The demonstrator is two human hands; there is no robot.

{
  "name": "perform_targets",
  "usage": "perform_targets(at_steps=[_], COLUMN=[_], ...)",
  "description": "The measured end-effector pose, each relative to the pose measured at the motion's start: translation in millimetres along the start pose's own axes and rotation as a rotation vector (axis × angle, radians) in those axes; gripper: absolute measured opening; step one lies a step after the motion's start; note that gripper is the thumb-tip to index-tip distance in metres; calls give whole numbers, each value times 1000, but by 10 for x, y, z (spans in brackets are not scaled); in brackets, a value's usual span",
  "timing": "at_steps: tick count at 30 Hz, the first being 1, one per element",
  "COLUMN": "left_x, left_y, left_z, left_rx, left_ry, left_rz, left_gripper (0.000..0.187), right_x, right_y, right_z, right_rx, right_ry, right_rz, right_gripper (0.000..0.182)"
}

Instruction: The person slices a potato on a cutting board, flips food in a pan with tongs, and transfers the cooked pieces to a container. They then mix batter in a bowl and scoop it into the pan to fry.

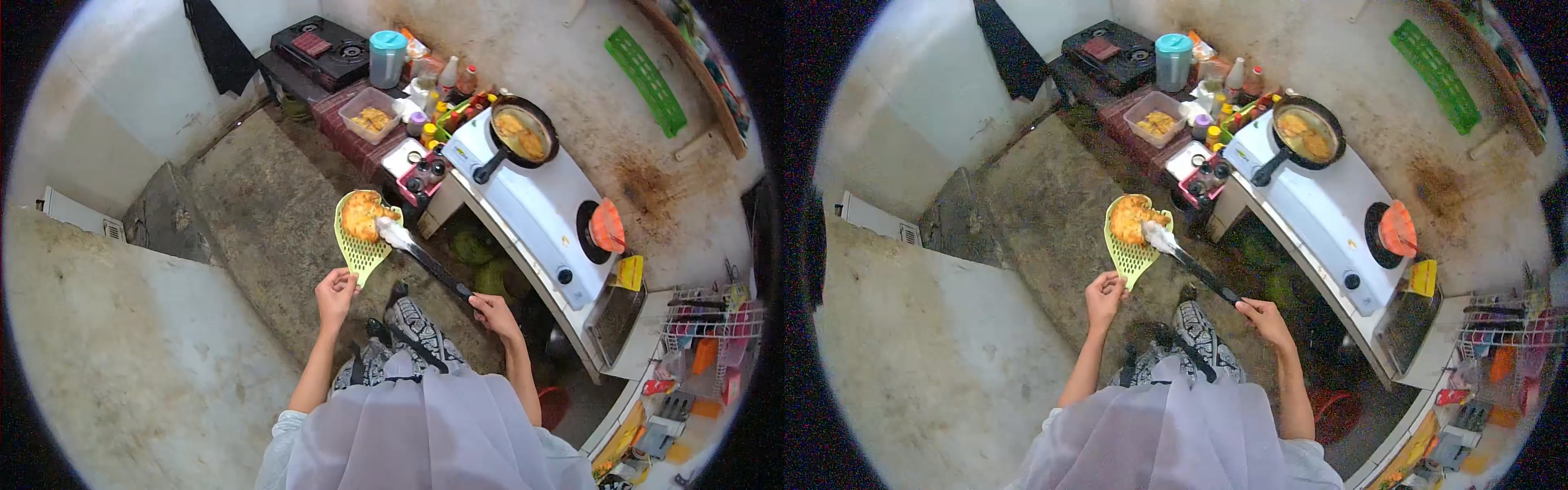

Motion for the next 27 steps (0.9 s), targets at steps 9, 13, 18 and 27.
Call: perform_targets(at_steps=[9,13,18,27], left_x=[-1285,-2198,-3327,-4640], left_y=[300,392,552,828], left_z=[-208,-293,-557,-686], left_rx=[144,182,151,105], left_ry=[17,-6,-4,28], left_rz=[-42,-22,-55,-121], left_gripper=[18,19,16,19], right_x=[-962,-1503,-2259,-3761], right_y=[-455,-617,-638,-640], right_z=[784,1208,1720,1797], right_rx=[-138,-195,-316,-227], right_ry=[16,36,74,127], right_rz=[-3,-116,-225,-499], right_gripper=[36,30,31,33])
Point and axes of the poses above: each hand's wrist, its own x-axis away from the middle knuckle, its own y-axis out of the back of the hand, z = x × y, the point moved 4 cm from there along -x, towards the middle knuckle, and after that the axes turned 4 degrees about -x, right-handed, at the moved point
